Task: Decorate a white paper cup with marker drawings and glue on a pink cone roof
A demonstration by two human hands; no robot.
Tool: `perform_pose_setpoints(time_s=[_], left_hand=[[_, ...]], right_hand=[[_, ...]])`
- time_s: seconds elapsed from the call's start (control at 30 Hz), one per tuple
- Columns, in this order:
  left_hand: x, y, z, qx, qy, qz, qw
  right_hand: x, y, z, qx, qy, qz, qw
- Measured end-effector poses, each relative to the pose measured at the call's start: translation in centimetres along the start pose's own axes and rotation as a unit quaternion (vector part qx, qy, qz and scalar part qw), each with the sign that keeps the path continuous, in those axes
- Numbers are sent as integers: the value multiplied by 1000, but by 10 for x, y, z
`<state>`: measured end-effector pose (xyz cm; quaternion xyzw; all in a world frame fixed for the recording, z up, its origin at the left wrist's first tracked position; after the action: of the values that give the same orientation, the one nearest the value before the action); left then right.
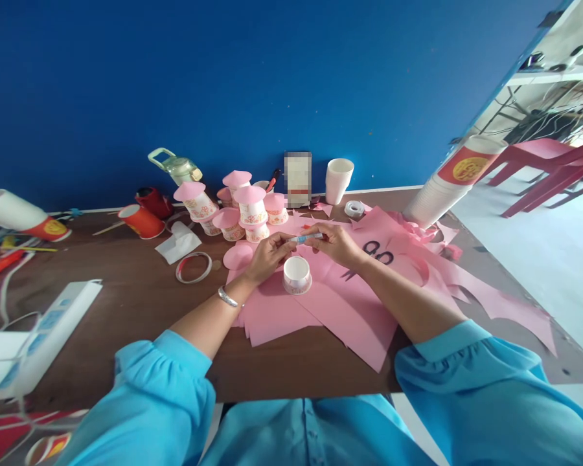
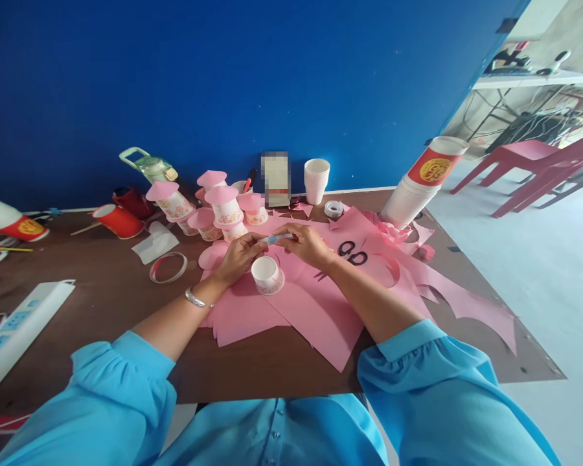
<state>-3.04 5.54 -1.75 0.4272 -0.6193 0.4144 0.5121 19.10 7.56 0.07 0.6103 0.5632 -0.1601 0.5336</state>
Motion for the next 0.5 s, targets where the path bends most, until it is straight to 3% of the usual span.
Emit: perform_pose_setpoints(time_s=[0.1, 0.17, 0.37, 0.5], left_hand=[[2, -1, 0, -17, 14, -8, 1000], [3, -1, 2, -20, 4, -37, 999], [8, -5, 6, 11, -63, -170, 983], [11, -6, 8, -7, -68, -220, 973]], right_hand=[[-3, 3, -1, 18, 77, 43, 996], [-3, 2, 0, 22, 93, 54, 994], [0, -8, 2, -69, -80, -91, 990], [-2, -8, 1, -43, -86, -93, 991]])
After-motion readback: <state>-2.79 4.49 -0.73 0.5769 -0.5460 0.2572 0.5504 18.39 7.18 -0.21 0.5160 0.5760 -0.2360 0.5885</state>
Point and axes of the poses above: each hand's wrist, its own z-axis away from the middle knuckle, its own y-axis out of the back of the hand, x = y × z, the point moved 1 cm from there along -z, towards the middle knuckle, and after that the axes turned 9 degrees about z, right-handed, at the moved point
